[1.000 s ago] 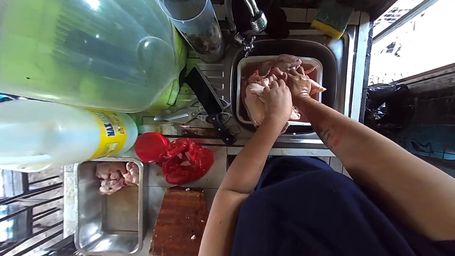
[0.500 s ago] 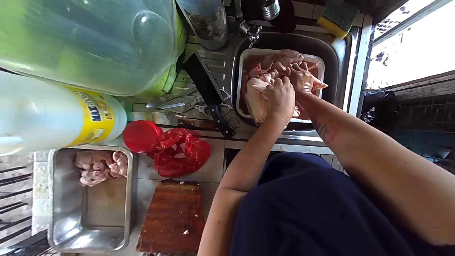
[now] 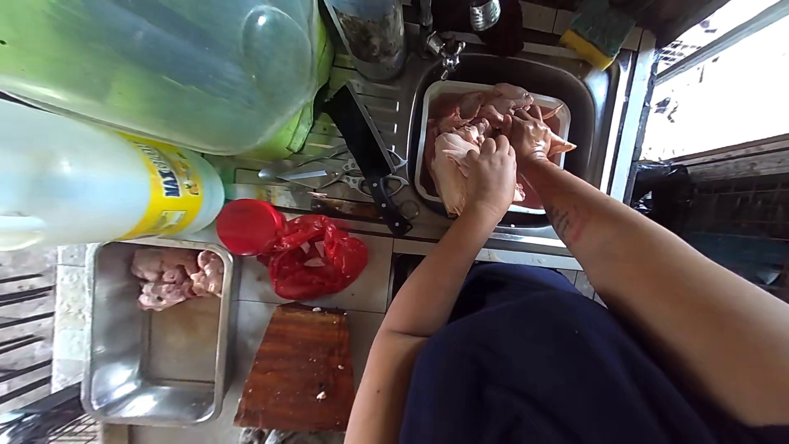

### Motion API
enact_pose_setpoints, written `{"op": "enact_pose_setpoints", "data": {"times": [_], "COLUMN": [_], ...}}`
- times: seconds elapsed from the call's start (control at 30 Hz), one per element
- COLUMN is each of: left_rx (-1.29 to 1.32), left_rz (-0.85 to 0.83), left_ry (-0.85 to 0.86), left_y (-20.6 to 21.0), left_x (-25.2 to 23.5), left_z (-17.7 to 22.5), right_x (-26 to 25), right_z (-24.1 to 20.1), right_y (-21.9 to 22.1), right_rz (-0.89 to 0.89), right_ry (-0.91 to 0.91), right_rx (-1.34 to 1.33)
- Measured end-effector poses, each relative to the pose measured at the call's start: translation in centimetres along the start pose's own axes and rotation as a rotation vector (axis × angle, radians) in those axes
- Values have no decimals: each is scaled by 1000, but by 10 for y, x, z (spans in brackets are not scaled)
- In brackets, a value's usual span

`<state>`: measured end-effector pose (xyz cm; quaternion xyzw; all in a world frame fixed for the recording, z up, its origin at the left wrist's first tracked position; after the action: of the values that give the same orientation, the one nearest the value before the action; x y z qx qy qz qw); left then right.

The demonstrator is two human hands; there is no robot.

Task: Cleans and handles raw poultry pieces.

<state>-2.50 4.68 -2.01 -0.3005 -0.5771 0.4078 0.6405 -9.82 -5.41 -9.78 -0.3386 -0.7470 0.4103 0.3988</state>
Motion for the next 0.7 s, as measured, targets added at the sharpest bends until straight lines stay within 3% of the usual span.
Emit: {"op": "enact_pose_setpoints", "data": {"times": [0.3,0.5,0.7], "left_rx": [17,396,677], "left_rz": [231,327,344], "left_ry": [42,52,177], "left_y": [14,15,25], "left_x": [19,53,56], "left_z": [-20,-74,-114], "right_x": [-5,-15,-11], "right_z": [10,24,20], "right_y": [7,14,8], "right_rz": [84,131,28], "right_ry": [-117,-211,-214], "right_rx": [-26,-108,-112]}}
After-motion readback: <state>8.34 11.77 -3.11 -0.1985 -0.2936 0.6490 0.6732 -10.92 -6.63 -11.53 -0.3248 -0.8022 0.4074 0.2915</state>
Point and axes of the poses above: each hand's wrist, its own x-axis away from the middle knuckle, its own y-axis out of the palm, z = x × y, the point moved 1 cm from there along -x, towards the middle knuckle, and after that the axes turned 15 degrees about -z, right-handed, at the moved point
